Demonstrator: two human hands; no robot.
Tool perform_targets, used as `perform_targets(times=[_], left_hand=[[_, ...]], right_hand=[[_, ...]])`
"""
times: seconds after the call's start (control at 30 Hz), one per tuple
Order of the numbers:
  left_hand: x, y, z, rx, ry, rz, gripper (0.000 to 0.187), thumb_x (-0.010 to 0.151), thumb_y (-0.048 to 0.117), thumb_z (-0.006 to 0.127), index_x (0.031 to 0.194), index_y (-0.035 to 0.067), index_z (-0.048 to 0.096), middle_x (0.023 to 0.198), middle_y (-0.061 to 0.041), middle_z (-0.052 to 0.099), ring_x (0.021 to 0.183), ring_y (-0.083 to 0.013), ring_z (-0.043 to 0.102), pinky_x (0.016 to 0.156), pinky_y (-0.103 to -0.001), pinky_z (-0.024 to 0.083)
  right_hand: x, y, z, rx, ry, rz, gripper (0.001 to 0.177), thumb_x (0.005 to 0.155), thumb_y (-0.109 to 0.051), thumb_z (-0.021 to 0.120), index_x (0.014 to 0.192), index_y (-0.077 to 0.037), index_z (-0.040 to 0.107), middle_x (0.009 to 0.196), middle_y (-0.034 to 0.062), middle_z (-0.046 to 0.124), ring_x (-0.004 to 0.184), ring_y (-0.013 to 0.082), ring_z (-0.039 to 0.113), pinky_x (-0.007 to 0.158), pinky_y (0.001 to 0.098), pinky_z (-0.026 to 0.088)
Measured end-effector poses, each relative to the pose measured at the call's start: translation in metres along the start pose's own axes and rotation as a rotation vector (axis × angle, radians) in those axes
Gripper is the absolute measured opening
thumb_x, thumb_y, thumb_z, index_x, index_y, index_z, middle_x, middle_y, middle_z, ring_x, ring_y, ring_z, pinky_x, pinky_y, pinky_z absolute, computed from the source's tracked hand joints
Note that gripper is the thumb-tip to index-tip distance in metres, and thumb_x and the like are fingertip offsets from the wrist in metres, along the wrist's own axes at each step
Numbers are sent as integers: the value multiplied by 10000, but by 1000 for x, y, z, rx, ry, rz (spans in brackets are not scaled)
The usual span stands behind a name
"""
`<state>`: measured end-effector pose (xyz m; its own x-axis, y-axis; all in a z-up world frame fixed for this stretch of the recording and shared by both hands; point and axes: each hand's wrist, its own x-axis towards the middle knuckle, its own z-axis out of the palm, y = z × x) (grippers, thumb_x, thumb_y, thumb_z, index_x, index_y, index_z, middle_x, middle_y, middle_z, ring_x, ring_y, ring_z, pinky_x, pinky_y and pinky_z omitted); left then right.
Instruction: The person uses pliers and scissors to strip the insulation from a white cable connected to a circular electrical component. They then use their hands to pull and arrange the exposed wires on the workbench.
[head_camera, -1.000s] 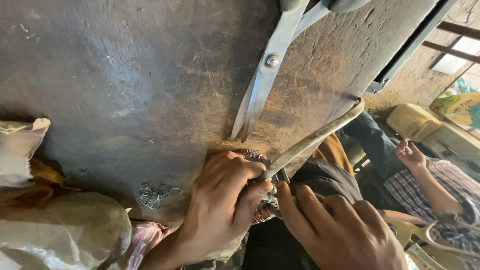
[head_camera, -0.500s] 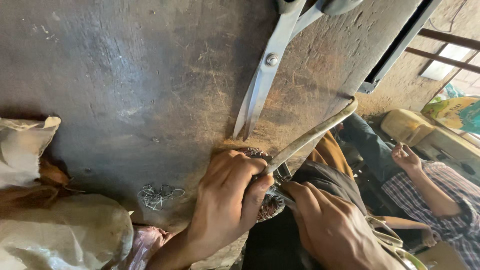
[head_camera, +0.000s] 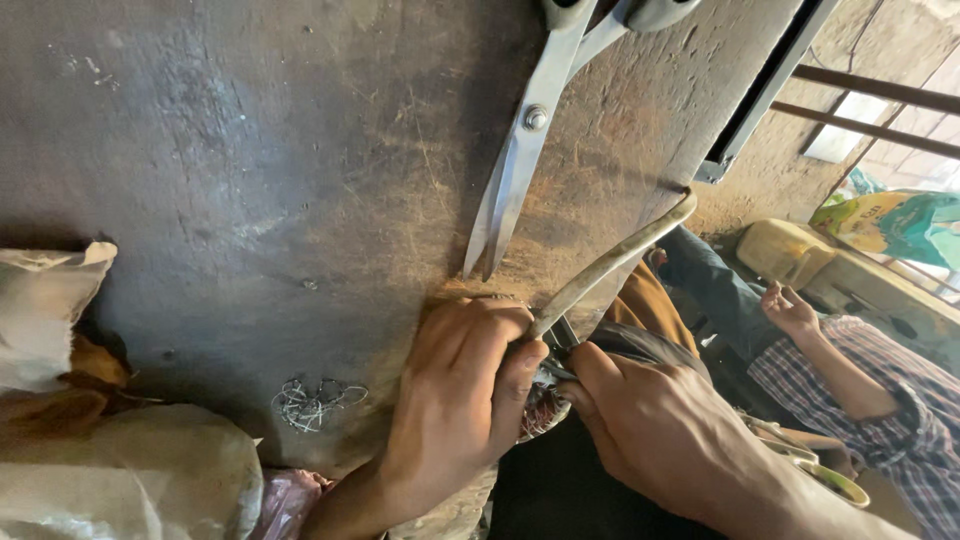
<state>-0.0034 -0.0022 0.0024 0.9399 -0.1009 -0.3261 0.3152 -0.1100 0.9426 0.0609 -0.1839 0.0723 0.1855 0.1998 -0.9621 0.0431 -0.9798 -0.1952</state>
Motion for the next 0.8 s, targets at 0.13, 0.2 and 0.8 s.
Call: perform_targets(times=[0.13,0.2,0.8], left_hand=[[-2,0,-2,-55,-5,-39,117,1014,100,633,1053,2,584,1050,-139,674,983,-310,657,897,-423,496],[-2,-1,0,-68,-1,-53,115,1015,100,629,1055,1,587,1043,-139,674,972,-303,664,893,-420,501],[0,-4,0,-92,41,-46,82,974,53,634,1020,4,587,1014,-151,671,948,-299,659,893,-420,490]], right_hand=[[-3,6,0,117,90,-111,210,948,-242,636,1037,-59,582,686,162,682,691,372,688,626,480,526],[-8,11,-3,217,238,-241,243,938,-173,623,1125,-21,591,796,145,705,746,352,709,634,449,547],[-24,12,-10,-323,274,-383,672,842,-231,598,1497,-91,553,1295,62,690,1118,227,692,895,390,547]])
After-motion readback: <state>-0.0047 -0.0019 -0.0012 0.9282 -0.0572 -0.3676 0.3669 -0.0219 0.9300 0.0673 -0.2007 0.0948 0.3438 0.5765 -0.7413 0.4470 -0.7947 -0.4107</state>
